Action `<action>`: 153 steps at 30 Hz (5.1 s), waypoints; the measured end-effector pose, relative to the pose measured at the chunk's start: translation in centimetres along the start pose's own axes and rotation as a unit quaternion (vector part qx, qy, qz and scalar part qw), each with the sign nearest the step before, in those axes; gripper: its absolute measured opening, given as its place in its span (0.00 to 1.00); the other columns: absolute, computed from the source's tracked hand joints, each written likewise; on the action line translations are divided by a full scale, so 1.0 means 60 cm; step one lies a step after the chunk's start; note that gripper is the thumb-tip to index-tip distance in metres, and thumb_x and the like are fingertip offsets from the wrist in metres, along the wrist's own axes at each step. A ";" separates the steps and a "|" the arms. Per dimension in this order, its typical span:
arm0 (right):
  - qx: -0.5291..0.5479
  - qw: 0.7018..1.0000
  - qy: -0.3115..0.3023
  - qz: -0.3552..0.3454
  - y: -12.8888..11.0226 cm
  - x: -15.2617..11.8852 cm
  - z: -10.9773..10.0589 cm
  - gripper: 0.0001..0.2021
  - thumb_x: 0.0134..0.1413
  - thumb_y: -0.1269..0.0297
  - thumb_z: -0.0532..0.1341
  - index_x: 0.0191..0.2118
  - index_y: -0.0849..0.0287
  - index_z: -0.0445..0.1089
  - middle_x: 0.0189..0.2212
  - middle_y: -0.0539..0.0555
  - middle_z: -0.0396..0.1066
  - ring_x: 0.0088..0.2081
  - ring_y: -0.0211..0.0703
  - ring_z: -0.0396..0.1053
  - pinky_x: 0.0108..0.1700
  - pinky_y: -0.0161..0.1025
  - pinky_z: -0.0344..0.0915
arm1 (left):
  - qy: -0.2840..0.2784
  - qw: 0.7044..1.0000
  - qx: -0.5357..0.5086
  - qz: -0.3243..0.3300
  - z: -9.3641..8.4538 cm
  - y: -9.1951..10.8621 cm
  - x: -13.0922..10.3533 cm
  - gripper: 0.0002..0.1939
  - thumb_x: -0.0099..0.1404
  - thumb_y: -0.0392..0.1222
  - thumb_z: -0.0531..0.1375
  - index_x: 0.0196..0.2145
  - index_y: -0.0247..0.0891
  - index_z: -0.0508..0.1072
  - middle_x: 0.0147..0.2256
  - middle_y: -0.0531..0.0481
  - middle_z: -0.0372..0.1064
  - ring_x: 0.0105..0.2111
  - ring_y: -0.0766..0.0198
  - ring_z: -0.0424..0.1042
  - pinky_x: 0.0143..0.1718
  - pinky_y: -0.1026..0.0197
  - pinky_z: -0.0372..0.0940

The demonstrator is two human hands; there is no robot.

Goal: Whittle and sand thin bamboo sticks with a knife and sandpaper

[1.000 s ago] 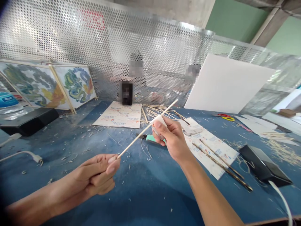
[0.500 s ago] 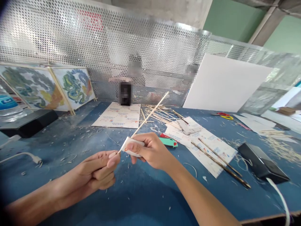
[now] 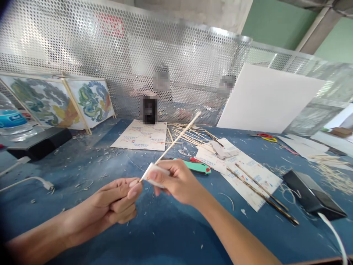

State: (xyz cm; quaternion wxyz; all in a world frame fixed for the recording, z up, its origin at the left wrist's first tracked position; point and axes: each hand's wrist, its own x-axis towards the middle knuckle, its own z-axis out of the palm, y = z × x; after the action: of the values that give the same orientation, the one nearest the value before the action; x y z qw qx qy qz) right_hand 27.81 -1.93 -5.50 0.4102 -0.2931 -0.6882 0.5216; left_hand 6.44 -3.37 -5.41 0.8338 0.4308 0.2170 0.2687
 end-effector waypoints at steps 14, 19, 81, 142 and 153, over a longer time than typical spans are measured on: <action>-0.002 0.998 0.057 -0.035 -0.004 0.002 -0.017 0.12 0.66 0.59 0.61 0.31 0.58 0.74 0.21 0.48 0.72 0.18 0.30 0.60 0.18 0.30 0.55 | 0.000 1.000 -0.016 0.005 0.001 0.002 0.000 0.14 0.75 0.39 0.51 0.30 0.37 0.66 0.17 0.63 0.39 0.17 0.73 0.38 0.22 0.65 0.41; -0.008 0.999 0.034 -0.038 0.002 0.003 -0.014 0.12 0.65 0.59 0.61 0.31 0.58 0.75 0.21 0.49 0.72 0.19 0.30 0.60 0.19 0.30 0.55 | -0.006 1.000 -0.025 0.005 0.002 0.003 0.000 0.15 0.75 0.41 0.52 0.29 0.37 0.65 0.18 0.63 0.39 0.17 0.73 0.38 0.22 0.65 0.42; -0.054 0.989 0.136 0.000 -0.001 0.002 -0.002 0.17 0.65 0.51 0.59 0.30 0.58 0.70 0.22 0.48 0.69 0.18 0.31 0.59 0.20 0.33 0.54 | 0.201 0.582 0.739 0.273 -0.045 -0.002 0.012 0.11 0.70 0.36 0.55 0.29 0.41 0.68 0.22 0.55 0.62 0.20 0.65 0.53 0.27 0.61 0.41; -0.040 0.998 0.038 0.033 0.023 0.013 0.013 0.21 0.67 0.50 0.56 0.25 0.58 0.65 0.18 0.46 0.63 0.22 0.34 0.60 0.28 0.36 0.57 | 0.213 0.746 0.617 0.131 -0.028 0.002 0.008 0.24 0.77 0.51 0.43 0.26 0.40 0.64 0.18 0.58 0.57 0.18 0.69 0.56 0.24 0.64 0.51; -0.042 0.996 0.075 0.019 0.020 0.012 0.006 0.19 0.67 0.52 0.56 0.27 0.58 0.69 0.19 0.47 0.65 0.21 0.34 0.61 0.26 0.35 0.55 | 0.138 0.952 0.262 0.080 -0.019 0.006 0.014 0.23 0.73 0.56 0.51 0.25 0.38 0.65 0.16 0.60 0.49 0.19 0.69 0.47 0.22 0.63 0.44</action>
State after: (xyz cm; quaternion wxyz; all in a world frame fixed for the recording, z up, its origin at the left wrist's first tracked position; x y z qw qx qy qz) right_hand 27.11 -1.14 -6.50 0.4382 -0.3615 -0.6708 0.4768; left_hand 6.34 -1.99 -5.84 0.6292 0.6088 0.3576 0.3249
